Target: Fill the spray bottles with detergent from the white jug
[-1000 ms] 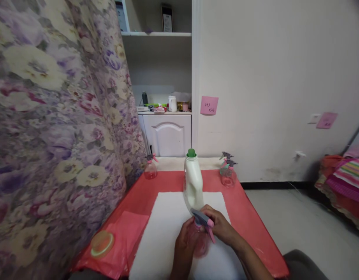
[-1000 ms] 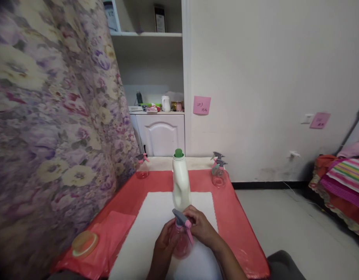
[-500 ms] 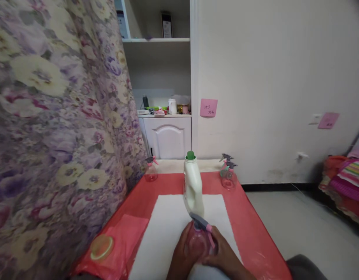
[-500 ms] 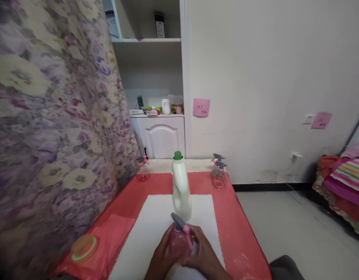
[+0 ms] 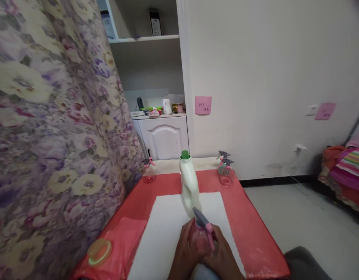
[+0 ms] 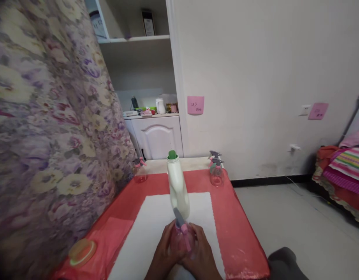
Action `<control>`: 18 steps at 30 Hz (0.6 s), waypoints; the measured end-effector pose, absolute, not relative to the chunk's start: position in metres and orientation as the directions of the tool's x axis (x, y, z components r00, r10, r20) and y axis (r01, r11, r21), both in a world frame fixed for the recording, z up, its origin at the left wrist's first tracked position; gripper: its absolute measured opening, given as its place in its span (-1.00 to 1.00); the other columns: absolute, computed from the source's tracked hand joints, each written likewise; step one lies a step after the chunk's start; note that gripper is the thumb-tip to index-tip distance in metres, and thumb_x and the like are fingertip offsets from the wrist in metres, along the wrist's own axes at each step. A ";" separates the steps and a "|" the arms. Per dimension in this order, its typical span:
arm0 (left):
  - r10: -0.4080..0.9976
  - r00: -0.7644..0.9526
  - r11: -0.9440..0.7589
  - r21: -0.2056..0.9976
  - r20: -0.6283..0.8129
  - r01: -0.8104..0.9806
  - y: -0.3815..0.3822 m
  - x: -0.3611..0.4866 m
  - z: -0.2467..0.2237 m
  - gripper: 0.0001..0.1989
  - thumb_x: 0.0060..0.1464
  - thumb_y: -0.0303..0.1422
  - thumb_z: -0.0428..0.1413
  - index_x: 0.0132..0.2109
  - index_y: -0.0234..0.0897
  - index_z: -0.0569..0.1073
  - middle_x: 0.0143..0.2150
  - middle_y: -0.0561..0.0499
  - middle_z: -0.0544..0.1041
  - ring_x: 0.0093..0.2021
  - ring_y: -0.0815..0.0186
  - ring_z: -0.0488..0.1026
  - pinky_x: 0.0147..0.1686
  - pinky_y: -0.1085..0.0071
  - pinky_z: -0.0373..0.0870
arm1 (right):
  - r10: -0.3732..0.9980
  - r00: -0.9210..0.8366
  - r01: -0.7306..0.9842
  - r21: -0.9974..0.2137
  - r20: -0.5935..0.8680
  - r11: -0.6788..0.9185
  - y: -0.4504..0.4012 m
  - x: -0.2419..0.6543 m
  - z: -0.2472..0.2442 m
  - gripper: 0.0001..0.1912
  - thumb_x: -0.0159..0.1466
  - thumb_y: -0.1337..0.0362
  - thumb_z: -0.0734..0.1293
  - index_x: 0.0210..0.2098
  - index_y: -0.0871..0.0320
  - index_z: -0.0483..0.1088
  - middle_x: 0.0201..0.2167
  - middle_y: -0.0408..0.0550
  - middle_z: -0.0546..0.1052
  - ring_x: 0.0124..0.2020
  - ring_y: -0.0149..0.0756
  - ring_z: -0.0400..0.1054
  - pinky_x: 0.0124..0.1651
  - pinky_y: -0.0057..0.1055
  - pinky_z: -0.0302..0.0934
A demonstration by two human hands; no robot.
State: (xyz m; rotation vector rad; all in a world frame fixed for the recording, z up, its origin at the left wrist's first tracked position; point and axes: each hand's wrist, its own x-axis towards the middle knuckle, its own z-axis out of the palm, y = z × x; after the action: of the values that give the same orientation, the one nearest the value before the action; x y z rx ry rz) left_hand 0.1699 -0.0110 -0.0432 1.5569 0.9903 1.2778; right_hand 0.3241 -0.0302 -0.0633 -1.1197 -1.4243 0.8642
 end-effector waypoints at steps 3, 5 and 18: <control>0.930 0.303 -0.204 0.978 0.210 -0.051 -0.010 0.174 -0.022 -0.25 -0.21 -0.28 0.32 0.18 -0.18 0.32 0.17 -0.15 0.42 0.22 -0.04 0.30 0.21 0.09 0.22 | 0.955 0.007 0.140 -0.946 0.296 0.292 -0.032 0.340 -0.061 -0.18 -0.11 0.21 0.54 0.12 0.00 0.23 0.08 0.03 0.42 0.09 0.06 0.33 0.12 -0.10 0.25; 0.902 0.396 -0.138 0.984 0.171 -0.112 -0.009 0.178 -0.011 -0.26 -0.24 -0.33 0.35 0.16 -0.17 0.36 0.16 -0.12 0.44 0.22 -0.03 0.32 0.21 0.11 0.22 | 0.957 -0.006 0.124 -0.950 0.289 0.288 -0.034 0.351 -0.058 -0.15 -0.15 0.27 0.54 0.12 0.01 0.24 0.12 0.03 0.39 0.13 0.06 0.30 0.16 -0.10 0.21; 0.827 0.552 -0.028 0.988 0.107 -0.150 0.011 0.188 -0.022 -0.34 -0.21 -0.43 0.35 0.11 -0.07 0.45 0.26 -0.01 0.38 0.33 0.05 0.18 0.31 0.09 0.07 | 0.950 0.105 0.179 -0.946 0.293 0.272 -0.029 0.359 -0.069 -0.17 -0.14 0.26 0.51 0.12 -0.01 0.20 0.06 0.01 0.41 0.11 0.10 0.29 0.17 -0.05 0.18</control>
State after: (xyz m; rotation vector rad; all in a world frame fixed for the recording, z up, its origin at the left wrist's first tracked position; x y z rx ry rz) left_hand 0.1881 0.0106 -0.0217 1.3837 0.6366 0.8723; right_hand 0.3585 -0.0287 -0.0695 -1.1661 -1.3505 0.8190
